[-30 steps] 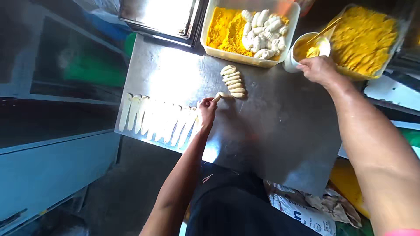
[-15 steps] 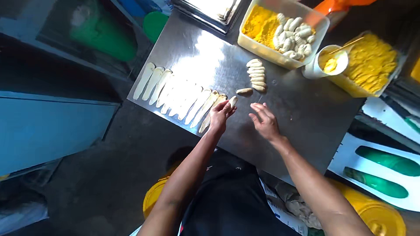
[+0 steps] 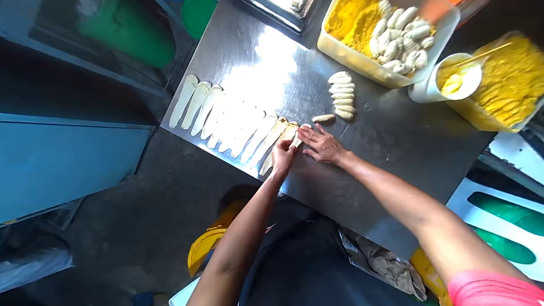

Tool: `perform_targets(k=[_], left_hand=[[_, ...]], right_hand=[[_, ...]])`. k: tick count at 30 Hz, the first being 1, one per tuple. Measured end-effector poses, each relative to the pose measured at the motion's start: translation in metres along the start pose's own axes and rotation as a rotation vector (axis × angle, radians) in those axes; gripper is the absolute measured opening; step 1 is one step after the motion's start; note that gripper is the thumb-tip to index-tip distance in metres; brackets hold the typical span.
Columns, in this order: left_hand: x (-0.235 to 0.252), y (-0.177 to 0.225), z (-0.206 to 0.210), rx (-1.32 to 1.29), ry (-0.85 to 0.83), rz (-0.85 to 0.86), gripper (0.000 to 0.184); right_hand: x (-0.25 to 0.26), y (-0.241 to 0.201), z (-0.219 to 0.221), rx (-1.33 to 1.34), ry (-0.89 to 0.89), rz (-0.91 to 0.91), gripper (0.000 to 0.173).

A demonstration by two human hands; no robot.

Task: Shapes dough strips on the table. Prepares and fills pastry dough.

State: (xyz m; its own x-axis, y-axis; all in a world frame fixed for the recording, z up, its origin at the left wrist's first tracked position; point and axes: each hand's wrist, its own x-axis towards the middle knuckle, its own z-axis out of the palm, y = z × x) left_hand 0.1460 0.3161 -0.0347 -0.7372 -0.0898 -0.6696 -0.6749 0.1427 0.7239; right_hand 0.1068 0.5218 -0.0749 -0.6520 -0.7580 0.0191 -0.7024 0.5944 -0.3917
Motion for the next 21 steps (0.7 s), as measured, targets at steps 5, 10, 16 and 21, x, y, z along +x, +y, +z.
perform_targets(k=[5,10,16,21], left_hand=[[-0.016,-0.019,-0.019,0.168,0.065,0.004,0.03],[-0.024,-0.038,-0.035,0.148,-0.004,0.058,0.024],[-0.05,-0.049,-0.046,0.287,0.003,0.097,0.033],[-0.061,-0.087,-0.066,0.405,0.109,0.244,0.024]], right_hand=[[-0.008,-0.032,0.007,0.054,-0.072,-0.009,0.07],[-0.01,-0.068,0.031,0.03,0.016,0.137,0.082],[-0.01,-0.065,0.024,-0.083,0.051,0.24,0.082],[-0.021,-0.176,0.083,0.013,0.084,0.269,0.089]])
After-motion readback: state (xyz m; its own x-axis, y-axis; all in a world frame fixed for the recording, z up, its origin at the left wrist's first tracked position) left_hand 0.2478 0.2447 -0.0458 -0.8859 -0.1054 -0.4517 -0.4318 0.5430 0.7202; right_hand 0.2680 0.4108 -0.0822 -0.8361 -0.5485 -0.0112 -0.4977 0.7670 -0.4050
